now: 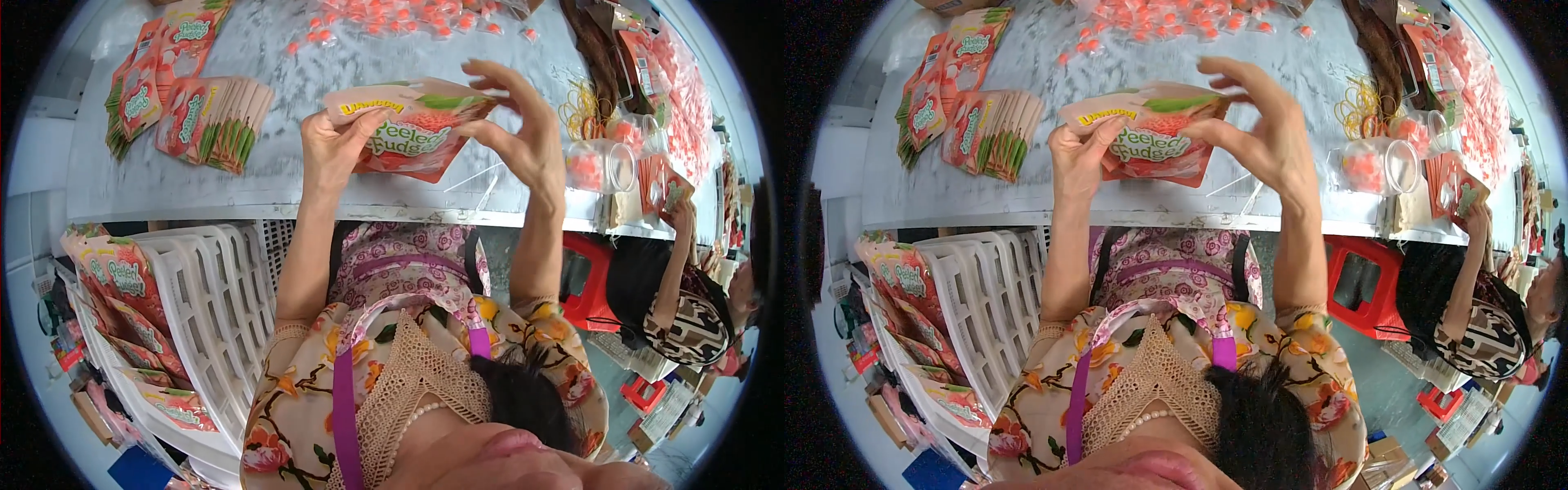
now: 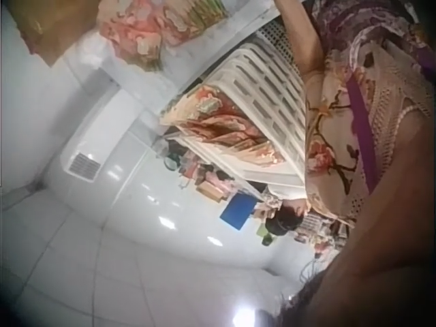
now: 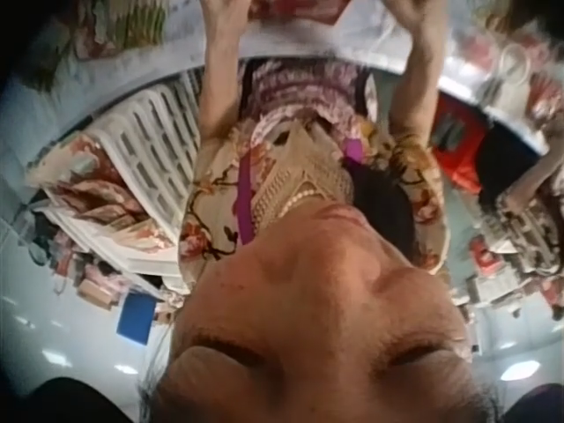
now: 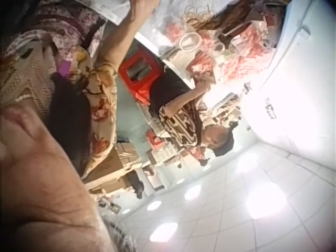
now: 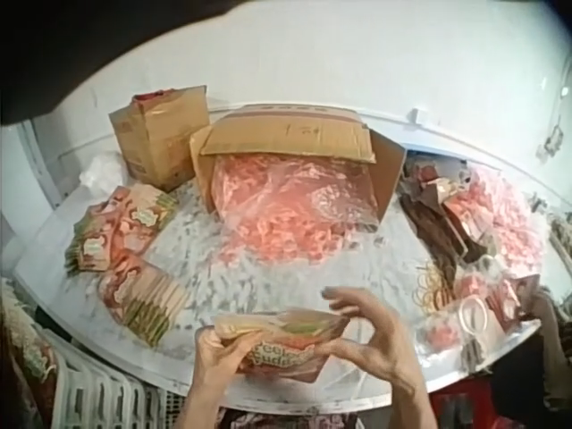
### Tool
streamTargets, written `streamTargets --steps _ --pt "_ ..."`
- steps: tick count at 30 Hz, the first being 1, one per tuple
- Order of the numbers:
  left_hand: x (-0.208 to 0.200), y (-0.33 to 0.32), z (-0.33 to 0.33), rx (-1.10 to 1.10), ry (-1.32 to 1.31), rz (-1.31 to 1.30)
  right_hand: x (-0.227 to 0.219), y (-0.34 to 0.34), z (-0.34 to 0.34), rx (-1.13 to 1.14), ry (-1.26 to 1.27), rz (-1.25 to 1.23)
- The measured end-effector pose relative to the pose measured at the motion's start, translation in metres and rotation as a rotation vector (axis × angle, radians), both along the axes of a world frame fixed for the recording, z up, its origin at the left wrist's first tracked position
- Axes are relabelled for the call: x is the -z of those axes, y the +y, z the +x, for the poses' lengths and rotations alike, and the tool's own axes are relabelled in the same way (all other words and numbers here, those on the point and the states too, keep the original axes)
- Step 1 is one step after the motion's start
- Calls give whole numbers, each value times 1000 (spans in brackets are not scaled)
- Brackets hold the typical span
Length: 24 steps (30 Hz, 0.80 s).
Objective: Packing small individual candies into plastic zip-lock pouches at a factory assembly line.
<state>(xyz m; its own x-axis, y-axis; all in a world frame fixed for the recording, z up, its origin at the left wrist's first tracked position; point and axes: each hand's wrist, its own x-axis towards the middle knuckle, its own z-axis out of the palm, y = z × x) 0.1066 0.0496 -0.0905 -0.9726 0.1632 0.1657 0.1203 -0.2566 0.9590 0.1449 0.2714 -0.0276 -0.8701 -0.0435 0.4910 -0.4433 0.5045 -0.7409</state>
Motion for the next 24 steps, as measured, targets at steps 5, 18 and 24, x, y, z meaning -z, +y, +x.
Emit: streamTargets --steps 5,18,24 --pt "-14 15 8 6 90 -359 -39 -9 -14 -130 -22 578" --pt "-14 15 17 17 286 -197 -40 -12 -6 -161 -55 640" --pt "-14 5 28 16 270 -155 -43 -15 10 -158 135 646"
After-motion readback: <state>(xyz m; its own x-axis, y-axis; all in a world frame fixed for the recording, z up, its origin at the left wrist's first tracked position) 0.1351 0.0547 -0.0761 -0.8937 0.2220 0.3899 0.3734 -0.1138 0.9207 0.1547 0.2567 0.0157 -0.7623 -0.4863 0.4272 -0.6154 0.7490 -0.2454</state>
